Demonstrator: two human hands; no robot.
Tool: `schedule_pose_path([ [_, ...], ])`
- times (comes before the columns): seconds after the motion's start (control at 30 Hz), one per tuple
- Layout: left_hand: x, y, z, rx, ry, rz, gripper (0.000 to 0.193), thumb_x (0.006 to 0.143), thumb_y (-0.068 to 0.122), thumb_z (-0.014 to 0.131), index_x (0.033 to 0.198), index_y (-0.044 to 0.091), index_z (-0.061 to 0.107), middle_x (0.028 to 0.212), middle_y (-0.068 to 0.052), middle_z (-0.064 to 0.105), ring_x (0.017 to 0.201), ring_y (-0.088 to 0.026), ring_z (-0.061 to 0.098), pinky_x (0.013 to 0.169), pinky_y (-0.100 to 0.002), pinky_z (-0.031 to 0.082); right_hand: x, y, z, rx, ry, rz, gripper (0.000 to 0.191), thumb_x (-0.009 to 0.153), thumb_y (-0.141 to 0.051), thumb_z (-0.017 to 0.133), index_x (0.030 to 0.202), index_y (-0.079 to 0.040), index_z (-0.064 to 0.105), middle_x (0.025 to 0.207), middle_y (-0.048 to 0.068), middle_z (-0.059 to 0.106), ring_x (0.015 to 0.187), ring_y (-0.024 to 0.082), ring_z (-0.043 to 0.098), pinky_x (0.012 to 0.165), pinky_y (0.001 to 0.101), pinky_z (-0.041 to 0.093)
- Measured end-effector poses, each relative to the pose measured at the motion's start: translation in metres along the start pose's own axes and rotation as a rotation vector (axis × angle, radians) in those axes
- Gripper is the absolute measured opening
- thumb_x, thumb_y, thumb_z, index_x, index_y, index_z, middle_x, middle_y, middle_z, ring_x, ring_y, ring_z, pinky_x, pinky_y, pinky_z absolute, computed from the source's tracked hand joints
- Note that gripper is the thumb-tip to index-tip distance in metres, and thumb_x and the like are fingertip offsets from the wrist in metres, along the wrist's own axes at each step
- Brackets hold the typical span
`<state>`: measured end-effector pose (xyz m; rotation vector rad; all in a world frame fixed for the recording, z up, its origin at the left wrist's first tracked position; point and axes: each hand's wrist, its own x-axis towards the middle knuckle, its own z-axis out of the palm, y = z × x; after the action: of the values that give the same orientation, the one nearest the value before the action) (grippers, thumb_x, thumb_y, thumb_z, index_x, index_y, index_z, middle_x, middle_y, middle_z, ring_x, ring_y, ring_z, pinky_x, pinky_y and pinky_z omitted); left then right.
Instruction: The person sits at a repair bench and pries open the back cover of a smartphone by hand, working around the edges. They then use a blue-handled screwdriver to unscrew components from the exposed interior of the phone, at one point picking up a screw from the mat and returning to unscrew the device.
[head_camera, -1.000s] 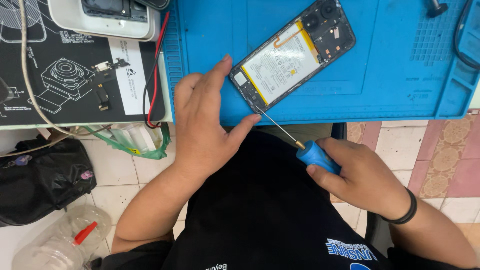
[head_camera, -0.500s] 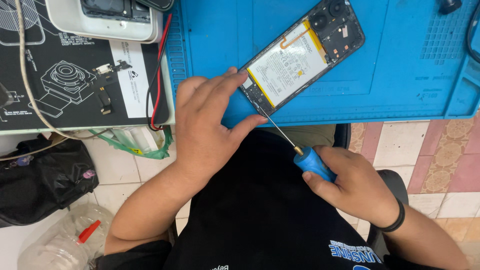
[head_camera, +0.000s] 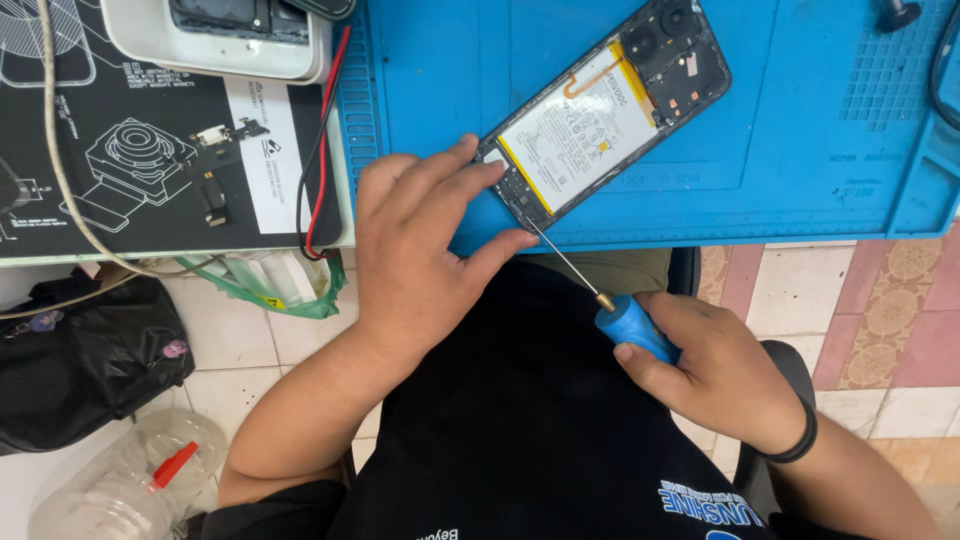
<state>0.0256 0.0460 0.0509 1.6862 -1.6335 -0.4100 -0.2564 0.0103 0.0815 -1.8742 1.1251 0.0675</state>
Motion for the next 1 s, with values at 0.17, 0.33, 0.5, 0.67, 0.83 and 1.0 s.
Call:
schedule_pose_path([
  [0.17, -0.0004, -0.0003, 0.0007, 0.006, 0.002, 0.001, 0.054, 0.077, 0.031, 0.095, 0.121, 0.010, 0.072, 0.136, -0.010, 0.066, 0.116, -0.030, 0.057, 0.102, -0.040, 0.046, 0.0006, 0.0012, -0.0002, -0.009, 0.007, -0.008, 0.033, 0.080, -0.027, 0.073, 0.102, -0.002, 0.067, 0.073, 0.016, 0.065, 0.067, 0.034, 0.067, 0.058, 0.0420, 0.051],
  [0.33, -0.0008, 0.0001, 0.0011, 0.005, 0.004, -0.004, 0.054, 0.077, 0.031, 0.095, 0.121, 0.009, 0.073, 0.136, -0.010, 0.066, 0.116, -0.029, 0.056, 0.102, -0.040, 0.046, 0.0024, 0.0023, 0.0017, -0.021, 0.014, 0.019, 0.034, 0.079, -0.027, 0.073, 0.101, -0.002, 0.066, 0.070, 0.015, 0.063, 0.065, 0.033, 0.065, 0.058, 0.0424, 0.050],
  [0.5, -0.0009, 0.0005, 0.0012, 0.013, 0.007, 0.003, 0.055, 0.077, 0.031, 0.095, 0.122, 0.009, 0.073, 0.136, -0.010, 0.066, 0.116, -0.029, 0.056, 0.102, -0.040, 0.046, 0.0049, 0.0061, 0.0027, 0.004, 0.000, -0.054, 0.028, 0.081, -0.027, 0.072, 0.094, -0.004, 0.065, 0.070, 0.015, 0.061, 0.065, 0.033, 0.064, 0.058, 0.0421, 0.049],
  [0.67, -0.0014, 0.0000, 0.0016, 0.027, 0.004, 0.000, 0.055, 0.077, 0.033, 0.095, 0.121, 0.009, 0.073, 0.136, -0.010, 0.066, 0.116, -0.029, 0.056, 0.102, -0.040, 0.046, 0.0047, 0.0076, 0.0064, 0.002, -0.003, -0.060, 0.029, 0.081, -0.027, 0.073, 0.095, -0.004, 0.065, 0.069, 0.014, 0.062, 0.066, 0.033, 0.064, 0.058, 0.0433, 0.048],
  [0.83, -0.0013, -0.0012, 0.0016, 0.034, 0.002, 0.014, 0.054, 0.077, 0.033, 0.095, 0.121, 0.010, 0.074, 0.136, -0.009, 0.066, 0.115, -0.030, 0.056, 0.102, -0.040, 0.046, 0.0018, 0.0077, 0.0055, 0.018, 0.030, -0.014, 0.030, 0.081, -0.028, 0.071, 0.098, -0.004, 0.065, 0.070, 0.014, 0.062, 0.065, 0.034, 0.064, 0.056, 0.0439, 0.048],
  [1.0, -0.0004, -0.0010, 0.0015, 0.047, 0.004, 0.013, 0.054, 0.075, 0.034, 0.096, 0.119, 0.010, 0.074, 0.135, -0.009, 0.067, 0.115, -0.030, 0.056, 0.102, -0.040, 0.046, 0.0027, 0.0073, 0.0073, -0.025, 0.017, -0.052, 0.027, 0.081, -0.029, 0.073, 0.089, -0.005, 0.063, 0.070, 0.015, 0.060, 0.068, 0.036, 0.063, 0.059, 0.0455, 0.048],
])
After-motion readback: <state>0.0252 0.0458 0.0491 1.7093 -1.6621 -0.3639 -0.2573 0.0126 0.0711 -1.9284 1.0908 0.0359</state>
